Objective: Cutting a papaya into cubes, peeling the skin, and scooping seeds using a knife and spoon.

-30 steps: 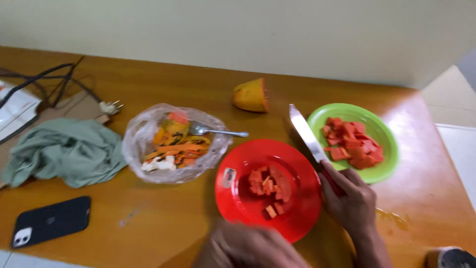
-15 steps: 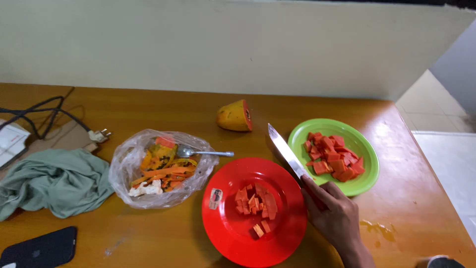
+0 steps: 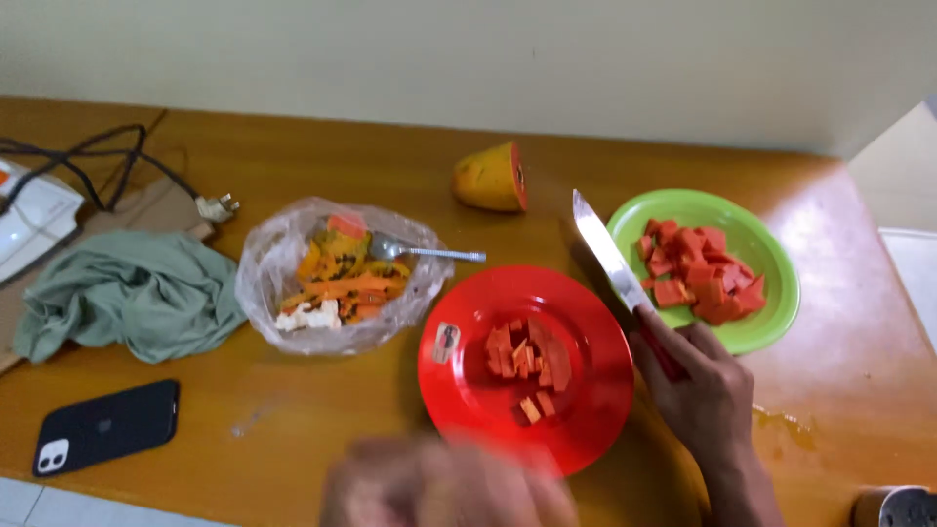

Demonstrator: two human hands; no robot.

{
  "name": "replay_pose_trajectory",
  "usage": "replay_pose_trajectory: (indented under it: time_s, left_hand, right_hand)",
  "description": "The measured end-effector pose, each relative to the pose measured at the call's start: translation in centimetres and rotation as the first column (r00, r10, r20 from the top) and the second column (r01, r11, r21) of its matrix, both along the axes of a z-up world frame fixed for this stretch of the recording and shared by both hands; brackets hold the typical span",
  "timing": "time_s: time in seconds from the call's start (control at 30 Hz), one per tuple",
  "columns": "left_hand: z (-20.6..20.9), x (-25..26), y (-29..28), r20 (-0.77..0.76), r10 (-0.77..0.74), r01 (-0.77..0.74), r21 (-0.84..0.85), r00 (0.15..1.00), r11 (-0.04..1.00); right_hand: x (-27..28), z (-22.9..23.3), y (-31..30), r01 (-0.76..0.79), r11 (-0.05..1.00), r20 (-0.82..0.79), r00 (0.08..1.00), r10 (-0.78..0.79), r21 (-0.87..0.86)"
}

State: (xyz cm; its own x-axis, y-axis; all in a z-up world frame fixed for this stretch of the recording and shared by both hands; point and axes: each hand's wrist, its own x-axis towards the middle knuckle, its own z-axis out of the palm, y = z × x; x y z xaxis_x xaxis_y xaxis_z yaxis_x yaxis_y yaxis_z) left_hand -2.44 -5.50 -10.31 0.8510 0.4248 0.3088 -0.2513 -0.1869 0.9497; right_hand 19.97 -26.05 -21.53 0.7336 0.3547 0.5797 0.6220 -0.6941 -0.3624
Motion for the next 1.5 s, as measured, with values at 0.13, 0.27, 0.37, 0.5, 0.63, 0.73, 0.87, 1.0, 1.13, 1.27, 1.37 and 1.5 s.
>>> replay_pose_trajectory:
  time_s: [0.13, 0.27, 0.37, 0.5, 0.63, 0.73, 0.87, 1.0, 1.13, 1.27, 1.37, 1.5]
  left_hand:
    - [-4.2, 4.2, 8.2, -0.708, 0.360, 0.116, 0.528, 0.607, 0.842]
    - [-7.7, 4.5, 8.2, -0.815, 0.208, 0.106, 0.311, 0.541, 0.944]
    - [-8.1, 4.8, 7.4, -0.769, -0.025, -0.116, -0.128, 0.638, 0.985]
    - [-9.7, 4.9, 7.1, -0.692, -0.281, -0.231, -0.548, 0.665, 0.804]
    - [-13.9, 4.4, 6.6, -0.564, -0.216, -0.274, -0.656, 0.797, 0.704]
    - [-12.2, 4.5, 5.9, -0.595, -0.195, -0.312, -0.640, 0.780, 0.702]
    - [-11.3, 4.5, 5.1, -0.568, -0.189, -0.266, -0.620, 0.801, 0.738]
    - [-10.1, 5.2, 4.6, -0.524, -0.138, -0.264, -0.618, 0.841, 0.740]
    - [-7.9, 7.2, 4.0, -0.477, -0.151, -0.196, -0.601, 0.866, 0.775]
    - [-6.6, 9.5, 3.3, -0.457, -0.176, -0.161, -0.606, 0.872, 0.779]
    - [-5.8, 12.1, 3.0, -0.406, -0.171, -0.127, -0.611, 0.898, 0.782]
    - [-5.0, 14.8, 2.4, -0.350, -0.174, -0.069, -0.585, 0.920, 0.808]
  right_hand:
    - [0.3, 0.1, 0.5, 0.037, 0.999, 0.030, 0.999, -0.037, -0.022]
    - [0.4, -0.1, 1.0, 0.060, 0.996, 0.032, 0.998, -0.058, -0.065]
    - [0.1, 0.1, 1.3, -0.027, 0.998, -0.044, 0.999, 0.030, 0.061]
    - [0.1, 0.2, 1.7, -0.066, 0.987, -0.092, 0.993, 0.080, 0.147]
    - [0.2, 0.0, 1.7, -0.026, 0.986, -0.129, 0.991, 0.048, 0.166]
    - [0.0, 0.2, 1.6, -0.041, 0.980, -0.096, 0.994, 0.061, 0.195]
    - [-0.1, 0.8, 1.3, -0.045, 0.976, -0.065, 0.996, 0.060, 0.211]
    - [0.2, 1.3, 0.9, -0.009, 0.977, -0.062, 0.998, 0.023, 0.213]
    - [0.1, 3.3, -0.1, 0.043, 0.970, -0.024, 0.999, -0.038, 0.240]
    - [-0.9, 5.6, -2.1, 0.055, 0.973, 0.033, 0.997, -0.064, 0.224]
    - [-2.2, 7.1, -3.8, 0.089, 0.988, -0.031, 0.996, -0.086, 0.123]
    - [-5.6, 6.3, -6.2, 0.356, 0.926, -0.150, 0.930, -0.337, 0.128]
